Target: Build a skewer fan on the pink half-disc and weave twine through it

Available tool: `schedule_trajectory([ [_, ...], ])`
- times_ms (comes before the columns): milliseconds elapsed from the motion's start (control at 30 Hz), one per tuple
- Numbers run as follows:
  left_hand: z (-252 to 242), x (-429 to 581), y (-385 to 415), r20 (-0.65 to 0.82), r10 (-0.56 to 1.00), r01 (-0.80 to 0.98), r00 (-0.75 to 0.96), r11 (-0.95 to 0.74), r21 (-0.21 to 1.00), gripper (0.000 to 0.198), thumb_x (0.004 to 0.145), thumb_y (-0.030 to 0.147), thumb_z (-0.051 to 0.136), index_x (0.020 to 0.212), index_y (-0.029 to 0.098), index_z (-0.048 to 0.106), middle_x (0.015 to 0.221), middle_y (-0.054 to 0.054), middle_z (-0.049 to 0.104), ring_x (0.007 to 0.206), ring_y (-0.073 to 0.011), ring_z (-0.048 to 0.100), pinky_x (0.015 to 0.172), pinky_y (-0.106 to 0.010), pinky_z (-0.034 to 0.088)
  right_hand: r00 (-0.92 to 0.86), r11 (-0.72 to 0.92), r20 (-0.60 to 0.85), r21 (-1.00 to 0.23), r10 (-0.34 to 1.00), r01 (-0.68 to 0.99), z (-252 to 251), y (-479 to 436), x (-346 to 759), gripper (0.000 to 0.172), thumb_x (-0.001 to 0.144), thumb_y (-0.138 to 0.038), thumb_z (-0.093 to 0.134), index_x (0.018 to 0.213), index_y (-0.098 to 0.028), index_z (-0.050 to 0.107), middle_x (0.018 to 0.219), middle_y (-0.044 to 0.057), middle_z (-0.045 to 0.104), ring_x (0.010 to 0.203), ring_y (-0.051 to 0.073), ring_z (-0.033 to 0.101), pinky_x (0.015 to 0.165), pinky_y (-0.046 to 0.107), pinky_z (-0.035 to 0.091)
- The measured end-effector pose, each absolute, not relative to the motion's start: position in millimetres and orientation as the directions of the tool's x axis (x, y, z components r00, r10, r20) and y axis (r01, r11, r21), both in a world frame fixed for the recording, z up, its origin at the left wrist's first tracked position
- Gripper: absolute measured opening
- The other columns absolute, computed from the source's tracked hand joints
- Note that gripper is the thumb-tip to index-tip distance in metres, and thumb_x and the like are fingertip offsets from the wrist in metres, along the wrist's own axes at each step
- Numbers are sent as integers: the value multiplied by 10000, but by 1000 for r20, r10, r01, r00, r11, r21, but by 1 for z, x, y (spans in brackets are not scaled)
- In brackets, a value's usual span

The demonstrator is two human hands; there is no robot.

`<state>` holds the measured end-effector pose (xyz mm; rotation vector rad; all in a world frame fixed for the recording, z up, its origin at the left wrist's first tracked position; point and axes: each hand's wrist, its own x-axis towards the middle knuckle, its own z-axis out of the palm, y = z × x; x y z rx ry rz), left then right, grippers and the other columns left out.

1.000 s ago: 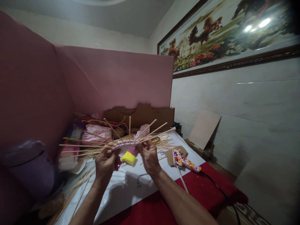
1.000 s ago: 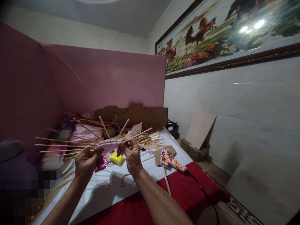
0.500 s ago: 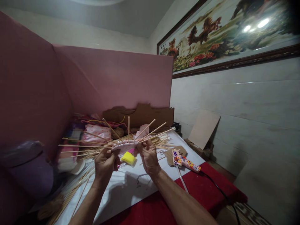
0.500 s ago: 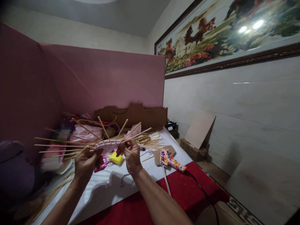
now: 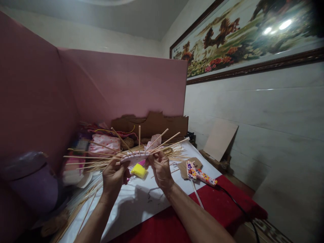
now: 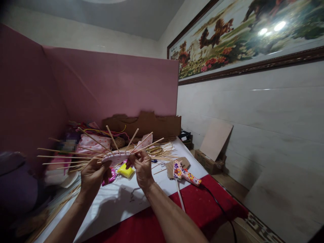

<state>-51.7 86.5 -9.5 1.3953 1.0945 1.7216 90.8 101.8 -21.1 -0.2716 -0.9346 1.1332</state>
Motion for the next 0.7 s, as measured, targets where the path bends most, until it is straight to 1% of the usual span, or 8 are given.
schedule_trajectory([
  [200, -9, -51, 85, 414, 885, -6, -214, -424, 905, 211, 700, 320, 666, 761, 187, 513, 349, 74, 520, 227, -90, 398, 245, -164, 277, 104, 432, 498, -607, 861, -668, -21, 101, 91, 182, 725, -268, 746, 748, -196, 581, 554, -59, 592, 457, 85, 530, 500, 215, 436],
  [400, -8, -51, 85, 421, 883, 1, -206, -430, 903, 220, 699, 324, 664, 788, 181, 523, 358, 68, 531, 229, -93, 404, 250, -168, 286, 98, 428, 498, -608, 862, -669, -21, 102, 91, 194, 716, -278, 751, 754, -195, 581, 565, -59, 590, 449, 80, 521, 486, 212, 424],
  [567, -8, -50, 84, 423, 879, 12, -219, -431, 902, 205, 696, 316, 662, 740, 186, 510, 343, 76, 512, 227, -88, 394, 250, -165, 281, 103, 426, 487, -620, 868, -659, -21, 102, 91, 205, 708, -285, 756, 748, -199, 575, 556, -59, 580, 461, 91, 530, 485, 218, 431],
  [700, -8, -50, 84, 423, 881, -2, -211, -433, 901, 203, 703, 316, 661, 767, 184, 522, 348, 76, 517, 230, -87, 393, 251, -163, 274, 103, 434, 498, -615, 861, -658, -22, 102, 91, 192, 715, -278, 750, 747, -201, 577, 555, -56, 586, 472, 97, 544, 483, 219, 436],
])
